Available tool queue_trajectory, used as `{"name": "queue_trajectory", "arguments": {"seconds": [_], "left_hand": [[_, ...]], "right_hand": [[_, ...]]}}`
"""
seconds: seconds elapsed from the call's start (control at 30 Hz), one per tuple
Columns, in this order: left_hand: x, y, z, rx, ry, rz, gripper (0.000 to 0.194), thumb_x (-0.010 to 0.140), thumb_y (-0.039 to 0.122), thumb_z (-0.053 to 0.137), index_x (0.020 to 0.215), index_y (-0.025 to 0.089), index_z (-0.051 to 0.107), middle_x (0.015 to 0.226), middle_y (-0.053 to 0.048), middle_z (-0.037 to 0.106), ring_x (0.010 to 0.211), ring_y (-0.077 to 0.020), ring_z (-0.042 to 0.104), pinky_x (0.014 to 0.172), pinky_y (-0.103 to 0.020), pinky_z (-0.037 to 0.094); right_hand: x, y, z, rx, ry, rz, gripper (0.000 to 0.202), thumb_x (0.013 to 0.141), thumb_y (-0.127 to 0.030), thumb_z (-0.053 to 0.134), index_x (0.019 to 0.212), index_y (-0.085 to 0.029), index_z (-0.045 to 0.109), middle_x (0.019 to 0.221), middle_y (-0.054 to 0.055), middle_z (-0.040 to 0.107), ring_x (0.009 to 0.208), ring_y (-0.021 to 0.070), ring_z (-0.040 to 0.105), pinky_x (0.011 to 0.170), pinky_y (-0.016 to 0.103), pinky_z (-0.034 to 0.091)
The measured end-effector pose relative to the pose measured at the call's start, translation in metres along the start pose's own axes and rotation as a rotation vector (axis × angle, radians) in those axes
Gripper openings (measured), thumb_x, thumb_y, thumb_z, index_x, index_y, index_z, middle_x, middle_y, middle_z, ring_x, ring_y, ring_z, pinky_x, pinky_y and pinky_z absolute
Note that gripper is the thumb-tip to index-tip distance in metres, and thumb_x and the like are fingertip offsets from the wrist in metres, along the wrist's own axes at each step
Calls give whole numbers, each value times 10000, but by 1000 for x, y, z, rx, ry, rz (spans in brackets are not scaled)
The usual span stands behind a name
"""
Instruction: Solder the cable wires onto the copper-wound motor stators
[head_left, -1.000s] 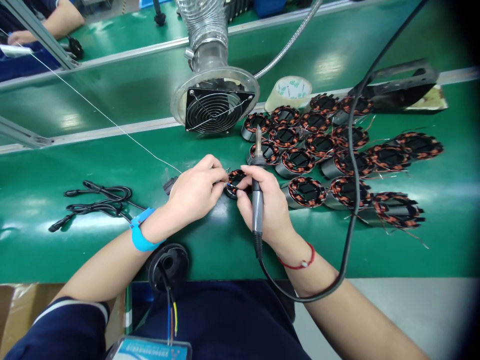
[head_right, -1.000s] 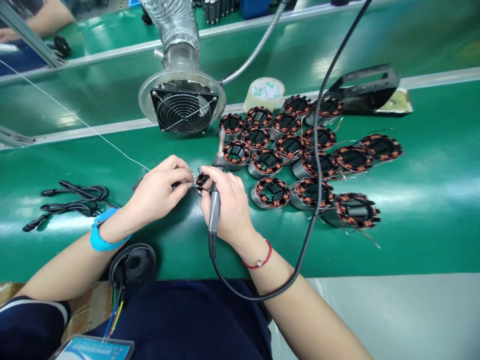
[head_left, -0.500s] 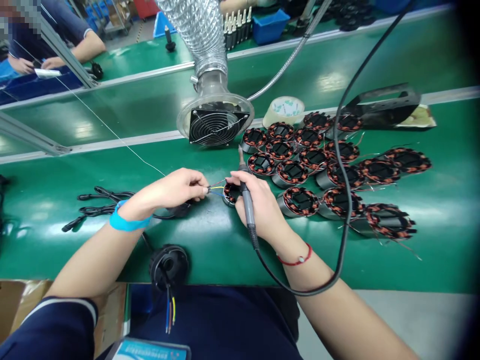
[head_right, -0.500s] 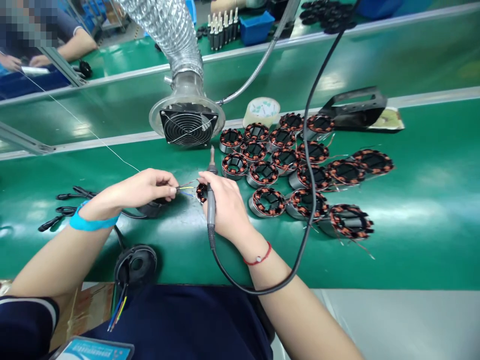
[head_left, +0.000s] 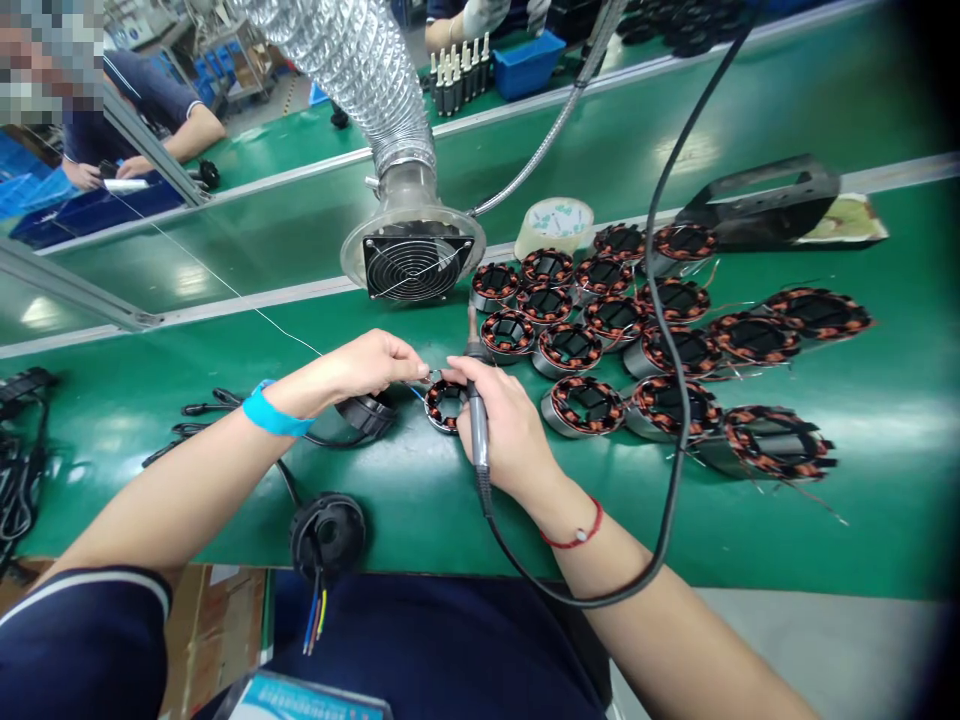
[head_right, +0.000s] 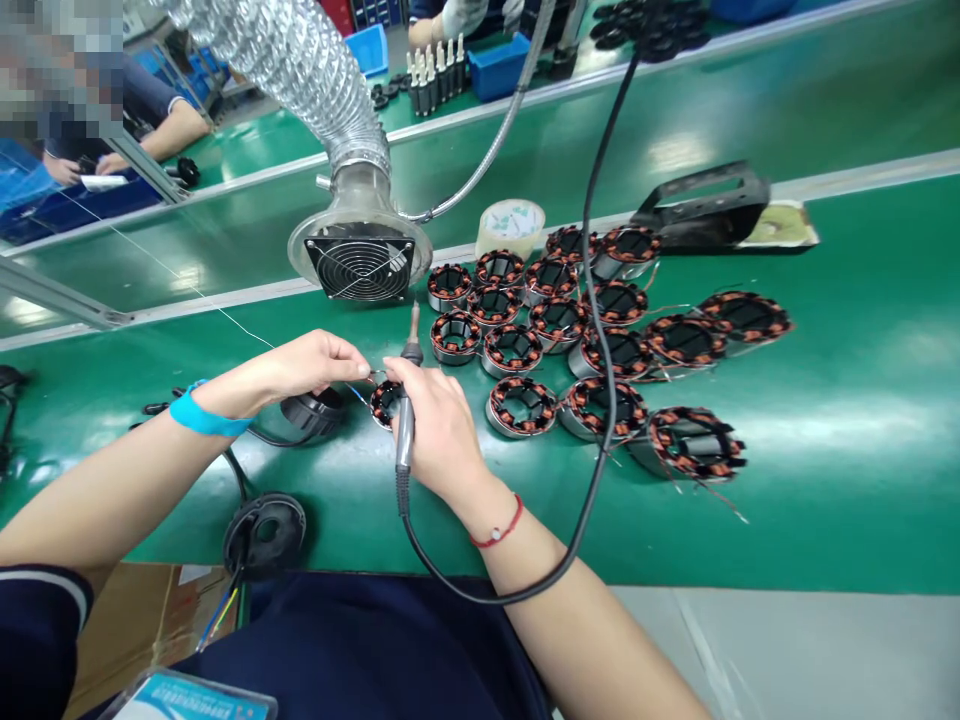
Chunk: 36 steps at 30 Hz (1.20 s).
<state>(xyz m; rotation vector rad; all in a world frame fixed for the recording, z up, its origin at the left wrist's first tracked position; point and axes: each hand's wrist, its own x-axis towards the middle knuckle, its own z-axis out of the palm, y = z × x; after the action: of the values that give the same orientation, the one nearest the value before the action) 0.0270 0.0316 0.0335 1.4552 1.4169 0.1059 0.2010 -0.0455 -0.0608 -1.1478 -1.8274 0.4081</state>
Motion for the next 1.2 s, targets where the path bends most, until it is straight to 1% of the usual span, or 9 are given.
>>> {"name": "queue_trajectory", "arguments": {"seconds": [0.07, 0.17, 0.3, 0.43, 0.73, 0.87, 1.03, 1.1, 1.2], "left_hand": [[-3, -2, -6, 28, -56, -5, 183, 740, 289, 676, 635, 145, 632, 487, 57, 467, 467, -66, 349, 511, -236, 252], [-6, -6, -11, -6, -60, 0, 155, 704, 269, 684, 634, 141, 631, 513, 47, 483, 498, -68, 368, 525, -233, 252], [-5, -6, -2, -126, 30, 1, 121, 635, 234, 726, 622, 131, 664, 573, 27, 572, 561, -80, 446, 601, -243, 340], [-2, 0, 9, -135, 87, -16, 66, 599, 169, 733, 583, 135, 679, 580, 23, 621, 589, -89, 489, 670, -260, 397], [-1, 0, 11, -141, 71, 3, 54, 659, 139, 717, 607, 149, 720, 625, 8, 679, 633, -106, 557, 771, -286, 458], [-1, -4, 7, -96, 39, 69, 55, 697, 195, 704, 682, 144, 721, 662, 7, 666, 642, -106, 537, 713, -265, 434], [-6, -8, -15, 91, -180, 45, 192, 744, 327, 681, 685, 158, 610, 566, 52, 497, 500, -73, 366, 505, -239, 256], [-7, -10, -20, 111, -182, 35, 208, 721, 321, 683, 648, 158, 576, 550, 56, 460, 497, -72, 337, 498, -244, 223], [-4, -14, -16, 34, -111, 47, 174, 662, 301, 705, 642, 149, 621, 553, 50, 484, 537, -77, 371, 545, -236, 265]], "right_hand": [[-1, -1, -1, 12, 8, 6, 557, 742, -52, 453, 1275, -211, 487, 1094, 75, 717, 962, 257, 649, 835, 430, 512], [-2, -3, -2, 19, 14, 13, 567, 736, -47, 451, 1278, -210, 487, 1094, 75, 715, 965, 263, 646, 843, 441, 515], [-2, -4, -2, 33, 11, 15, 565, 739, -49, 449, 1281, -207, 487, 1101, 77, 712, 971, 263, 642, 852, 446, 515], [-3, -4, -2, 42, 26, 24, 568, 743, -50, 449, 1284, -215, 493, 1099, 72, 710, 968, 256, 645, 861, 444, 518], [-2, -6, 3, 1, 69, 18, 482, 808, -82, 466, 1275, -195, 507, 1084, 98, 698, 988, 260, 653, 838, 424, 537], [-3, -5, 4, 0, 49, -3, 478, 805, -84, 462, 1269, -187, 510, 1081, 104, 707, 988, 261, 666, 848, 433, 530], [-4, -3, 4, 12, 79, 27, 464, 826, -98, 466, 1281, -188, 502, 1132, 110, 698, 1038, 264, 655, 872, 439, 521], [-4, -3, 3, 24, 101, 24, 474, 826, -97, 474, 1288, -199, 498, 1140, 98, 699, 1037, 257, 654, 874, 431, 522], [-4, -3, 1, 32, 125, 11, 488, 825, -93, 474, 1296, -220, 496, 1117, 79, 710, 1010, 246, 662, 861, 419, 526]]}}
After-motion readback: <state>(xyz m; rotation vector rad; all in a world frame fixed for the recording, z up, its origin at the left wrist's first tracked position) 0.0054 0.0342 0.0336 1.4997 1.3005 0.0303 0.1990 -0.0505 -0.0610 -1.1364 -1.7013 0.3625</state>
